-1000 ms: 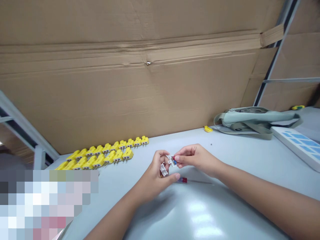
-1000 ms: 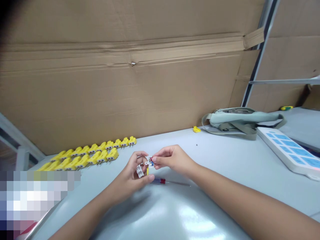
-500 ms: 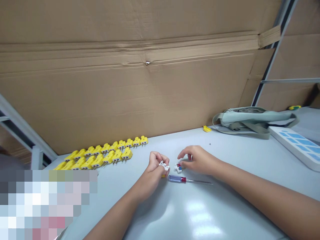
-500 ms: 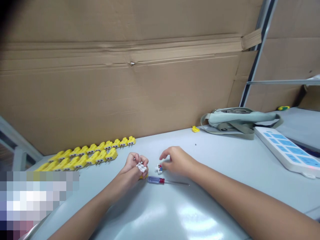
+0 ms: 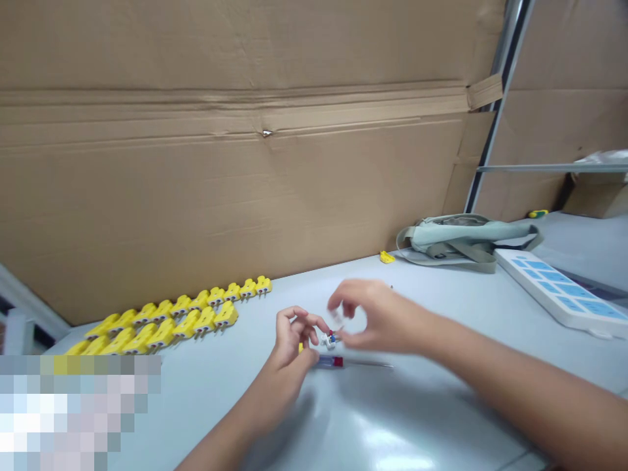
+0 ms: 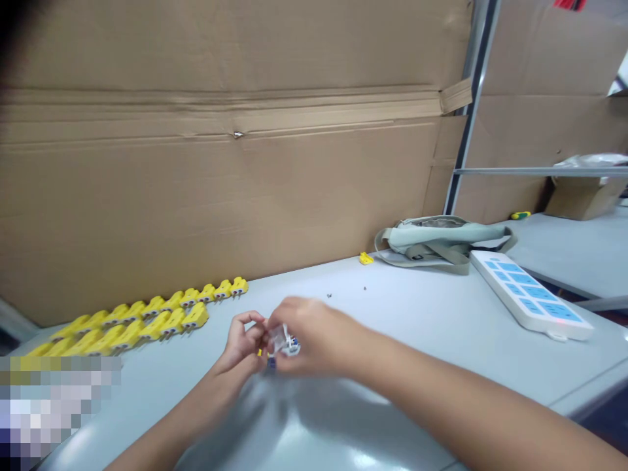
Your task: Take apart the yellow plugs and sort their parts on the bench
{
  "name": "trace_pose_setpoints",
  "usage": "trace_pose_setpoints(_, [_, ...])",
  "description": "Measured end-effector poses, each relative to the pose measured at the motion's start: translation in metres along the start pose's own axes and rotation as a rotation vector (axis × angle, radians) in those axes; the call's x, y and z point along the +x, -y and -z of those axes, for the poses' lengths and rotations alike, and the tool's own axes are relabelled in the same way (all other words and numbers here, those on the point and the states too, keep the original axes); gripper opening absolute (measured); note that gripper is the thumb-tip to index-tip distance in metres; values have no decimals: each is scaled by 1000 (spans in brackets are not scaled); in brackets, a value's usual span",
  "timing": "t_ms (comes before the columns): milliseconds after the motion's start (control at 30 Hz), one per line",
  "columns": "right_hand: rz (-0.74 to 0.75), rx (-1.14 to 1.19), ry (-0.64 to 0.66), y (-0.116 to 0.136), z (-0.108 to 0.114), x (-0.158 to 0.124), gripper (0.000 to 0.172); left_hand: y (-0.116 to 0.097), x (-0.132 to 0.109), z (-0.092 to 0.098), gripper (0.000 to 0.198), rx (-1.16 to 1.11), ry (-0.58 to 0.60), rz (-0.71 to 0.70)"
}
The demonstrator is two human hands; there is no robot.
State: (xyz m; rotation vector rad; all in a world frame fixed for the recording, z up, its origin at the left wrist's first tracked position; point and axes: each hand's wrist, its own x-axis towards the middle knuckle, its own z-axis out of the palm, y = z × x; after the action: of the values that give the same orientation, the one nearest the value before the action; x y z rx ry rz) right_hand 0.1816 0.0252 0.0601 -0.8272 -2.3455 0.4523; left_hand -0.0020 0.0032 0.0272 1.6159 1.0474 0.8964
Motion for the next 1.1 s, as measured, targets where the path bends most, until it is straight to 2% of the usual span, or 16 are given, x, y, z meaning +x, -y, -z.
trace_pose_setpoints(67, [-208, -63, -16, -19, 34, -4, 24, 2, 3, 0, 27, 132, -86, -59])
trace_pose_setpoints(167, [-466, -82, 36, -62, 79, -20, 42, 1, 6, 4, 19, 416, -131, -87])
trace_pose_setpoints(267, [-585, -68, 204, -103, 97, -41, 36, -2, 9, 6, 15, 583, -134, -134])
trace_pose_setpoints(333, [-634, -36, 275, -120, 93, -49, 36, -2, 11, 6, 15, 631, -135, -141])
trace_pose_setpoints(433, [-636, -34, 288, -128, 80, -53, 40, 0, 14, 5, 15, 670, -144, -133])
trace_pose_setpoints(533, [-617, -43, 259, -126, 73, -50, 40, 1, 16, 6, 14, 688, -163, -138])
trace_pose_setpoints(733, [-609, -12, 250, -123, 75, -50, 45, 0, 16, 8, 13, 685, -159, -117])
trace_pose_setpoints(900, [-571, -20, 244, -126, 71, -52, 36, -1, 15, 7, 20, 679, -166, -98])
trace_pose_setpoints(1100, [-542, -6, 255, -123, 65, -49, 36, -1, 15, 7, 21, 698, -167, -100])
